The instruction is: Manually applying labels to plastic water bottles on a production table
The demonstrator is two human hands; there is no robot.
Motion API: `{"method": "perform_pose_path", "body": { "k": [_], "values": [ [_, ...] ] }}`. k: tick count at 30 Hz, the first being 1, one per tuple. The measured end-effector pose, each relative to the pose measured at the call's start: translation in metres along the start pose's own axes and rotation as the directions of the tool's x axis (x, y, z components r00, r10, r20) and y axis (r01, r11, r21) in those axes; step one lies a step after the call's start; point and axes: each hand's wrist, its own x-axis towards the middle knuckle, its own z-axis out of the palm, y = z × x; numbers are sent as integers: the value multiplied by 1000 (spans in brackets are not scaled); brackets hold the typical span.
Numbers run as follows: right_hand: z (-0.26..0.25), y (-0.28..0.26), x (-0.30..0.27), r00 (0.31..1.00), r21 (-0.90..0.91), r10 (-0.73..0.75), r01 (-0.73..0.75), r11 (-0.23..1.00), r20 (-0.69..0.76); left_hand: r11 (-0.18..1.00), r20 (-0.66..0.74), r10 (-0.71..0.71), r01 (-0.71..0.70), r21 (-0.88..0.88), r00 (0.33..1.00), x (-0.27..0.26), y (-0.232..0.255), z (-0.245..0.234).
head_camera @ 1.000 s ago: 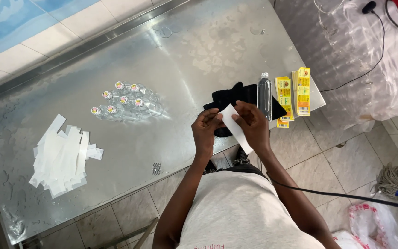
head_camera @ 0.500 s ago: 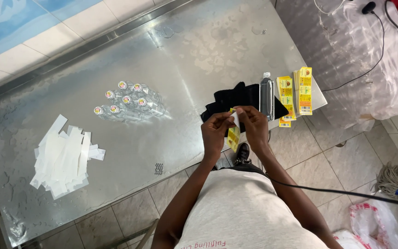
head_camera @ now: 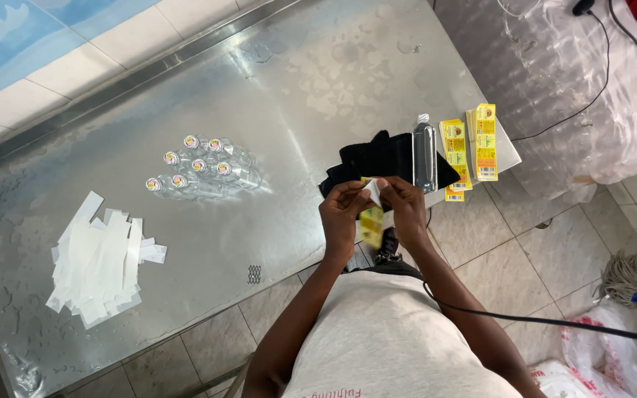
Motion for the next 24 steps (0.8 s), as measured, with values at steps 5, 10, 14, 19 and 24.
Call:
{"method": "perform_pose_path", "body": {
  "k": [5, 10, 14, 19, 24],
  "values": [
    [-9, -12, -14, 988, -238, -24, -13, 971, -154, 998, -202, -33, 20, -65, 979, 6, 12, -14],
    [-28, 19, -29, 990, -549, 136, -92, 831, 39, 990, -438, 59, -110, -91, 897, 29, 41, -53],
    [-19, -30, -24, 987, -529, -20, 101, 843, 157, 981, -382, 195, -175, 87, 903, 29, 50, -69],
    [19, -82, -1, 936, -457, -328, 347, 819, 125, 958, -232, 271, -238, 161, 934, 17, 40, -57],
    [42, -74, -5, 923, -375, -342, 383, 844, 174, 940, -145, 273, -232, 249, 951, -3, 52, -51]
  ]
}}
